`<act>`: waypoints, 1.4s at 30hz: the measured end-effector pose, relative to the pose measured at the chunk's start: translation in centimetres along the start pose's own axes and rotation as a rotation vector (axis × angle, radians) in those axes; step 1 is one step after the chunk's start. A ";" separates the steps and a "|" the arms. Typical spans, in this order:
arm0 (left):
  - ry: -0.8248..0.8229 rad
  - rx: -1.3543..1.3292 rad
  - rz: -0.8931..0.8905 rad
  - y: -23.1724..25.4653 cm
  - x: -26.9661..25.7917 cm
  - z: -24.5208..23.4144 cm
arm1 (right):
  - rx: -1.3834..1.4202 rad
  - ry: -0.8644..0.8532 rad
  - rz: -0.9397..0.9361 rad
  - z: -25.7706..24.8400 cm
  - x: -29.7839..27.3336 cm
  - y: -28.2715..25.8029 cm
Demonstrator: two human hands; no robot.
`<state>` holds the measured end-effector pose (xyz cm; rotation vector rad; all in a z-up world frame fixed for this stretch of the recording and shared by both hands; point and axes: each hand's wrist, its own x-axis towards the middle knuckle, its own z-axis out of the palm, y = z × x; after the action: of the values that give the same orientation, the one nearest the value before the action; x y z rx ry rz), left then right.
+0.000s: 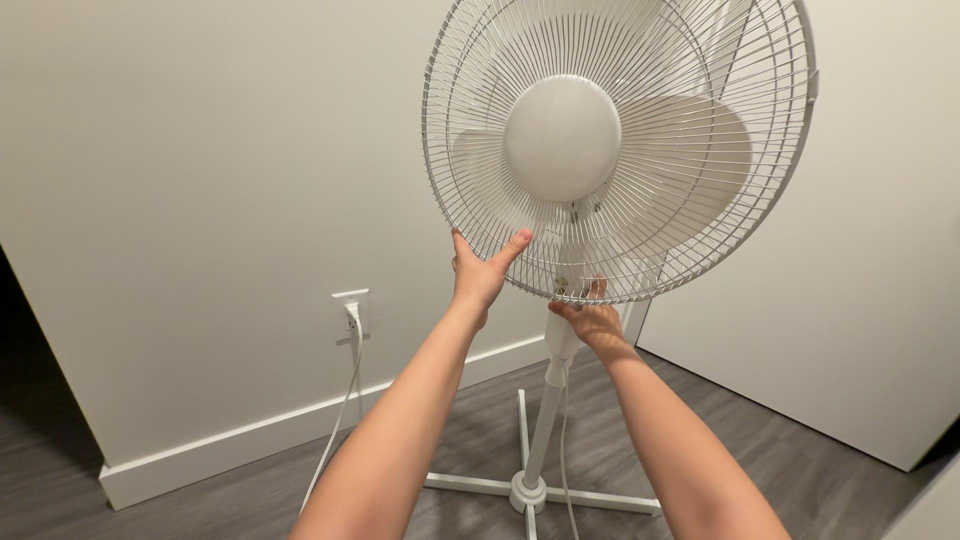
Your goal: The person assembles a white pedestal fan by attaching the fan blades to the motor hub, securing the front and rear wire cages, and plugging the unit into a wall outlet. The person then adjusts the fan head angle.
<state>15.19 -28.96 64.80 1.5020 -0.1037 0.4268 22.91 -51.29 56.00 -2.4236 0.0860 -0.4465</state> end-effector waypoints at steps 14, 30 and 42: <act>0.051 0.000 0.030 -0.5 0.0 0.1 | 0.039 -0.015 -0.085 -0.5 -0.8 -0.1; 0.042 -0.002 0.010 -0.3 0.1 0.2 | -0.107 -0.096 -0.358 1.3 2.2 3.9; 0.052 0.084 -0.264 0.9 0.9 -3.8 | -2.214 0.862 -0.982 0.4 2.8 10.1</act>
<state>14.96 -25.09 65.68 1.5613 0.1539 0.2593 26.18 -59.43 50.21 -3.5669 -0.5992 -3.1960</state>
